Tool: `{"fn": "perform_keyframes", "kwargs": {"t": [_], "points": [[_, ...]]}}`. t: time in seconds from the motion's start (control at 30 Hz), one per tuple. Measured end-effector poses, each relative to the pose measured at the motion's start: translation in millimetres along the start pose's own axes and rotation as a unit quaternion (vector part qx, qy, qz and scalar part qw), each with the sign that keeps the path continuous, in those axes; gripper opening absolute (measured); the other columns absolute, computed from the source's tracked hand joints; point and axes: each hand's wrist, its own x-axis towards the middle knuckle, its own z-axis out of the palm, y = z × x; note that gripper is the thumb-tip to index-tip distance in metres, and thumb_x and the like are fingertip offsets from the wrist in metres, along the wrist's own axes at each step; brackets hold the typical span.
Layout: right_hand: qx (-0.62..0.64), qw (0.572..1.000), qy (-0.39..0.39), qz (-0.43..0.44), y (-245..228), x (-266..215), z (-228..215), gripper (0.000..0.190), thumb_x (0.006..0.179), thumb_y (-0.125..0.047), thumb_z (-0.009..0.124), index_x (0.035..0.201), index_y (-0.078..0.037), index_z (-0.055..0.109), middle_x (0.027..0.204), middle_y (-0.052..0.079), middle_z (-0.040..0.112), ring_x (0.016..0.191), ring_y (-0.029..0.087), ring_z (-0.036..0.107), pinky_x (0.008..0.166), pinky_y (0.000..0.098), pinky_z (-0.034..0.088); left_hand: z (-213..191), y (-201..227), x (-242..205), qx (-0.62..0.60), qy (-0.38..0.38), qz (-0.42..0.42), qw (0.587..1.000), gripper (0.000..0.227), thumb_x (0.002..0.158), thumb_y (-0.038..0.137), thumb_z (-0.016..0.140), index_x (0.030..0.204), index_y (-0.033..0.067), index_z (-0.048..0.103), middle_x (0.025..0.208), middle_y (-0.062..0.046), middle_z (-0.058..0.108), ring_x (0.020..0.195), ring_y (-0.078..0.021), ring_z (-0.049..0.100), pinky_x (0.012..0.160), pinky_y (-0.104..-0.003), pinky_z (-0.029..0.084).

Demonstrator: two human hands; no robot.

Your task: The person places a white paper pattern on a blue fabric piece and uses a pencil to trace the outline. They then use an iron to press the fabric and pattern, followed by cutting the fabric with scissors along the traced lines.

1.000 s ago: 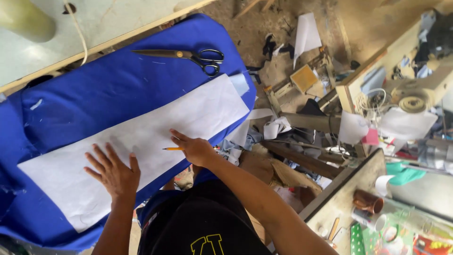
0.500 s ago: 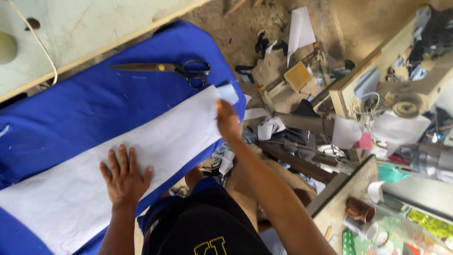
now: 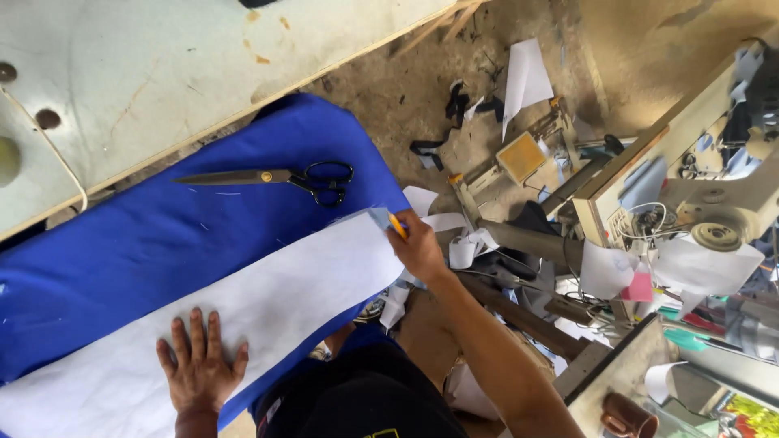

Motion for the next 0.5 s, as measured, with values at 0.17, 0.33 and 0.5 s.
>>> {"fn": "perform_keyframes", "kwargs": {"t": [0.17, 0.33, 0.5], "points": [[-0.012, 0.992, 0.119, 0.043, 52, 26, 2, 0.037, 0.095, -0.032, 0.075, 0.125, -0.017, 0.060, 0.110, 0.004, 0.073, 0.075, 0.022, 0.070, 0.057, 0.0404, 0.055, -14, 8, -6, -0.005, 0.051, 0.048, 0.998, 0.088, 0.100, 0.062, 0.039, 0.173, 0.0139, 0.028, 0.182, -0.012, 0.017, 0.166, -0.0452, 0.016, 0.126, -0.076, 0.017], [-0.052, 0.998, 0.010, 0.024, 62, 3, 29, 0.054, 0.095, -0.053, 0.070, 0.129, -0.011, 0.069, 0.129, 0.008, 0.068, 0.107, 0.028, 0.071, 0.086, 0.0430, 0.056, -5, 3, -4, -0.002, 0.024, 0.018, 1.000, 0.089, 0.098, 0.065, 0.036, 0.170, 0.0111, 0.039, 0.181, -0.019, 0.028, 0.164, -0.0532, 0.025, 0.127, -0.078, 0.017], [-0.113, 0.993, 0.003, -0.023, 58, -3, 61, 0.054, 0.090, -0.056, 0.077, 0.116, -0.013, 0.060, 0.120, 0.006, 0.058, 0.092, 0.031, 0.066, 0.073, 0.0487, 0.054, -11, 6, 6, 0.015, 0.070, 0.048, 0.996, 0.087, 0.100, 0.061, 0.041, 0.172, 0.0124, 0.033, 0.180, -0.016, 0.025, 0.163, -0.0495, 0.025, 0.125, -0.077, 0.022]]}}
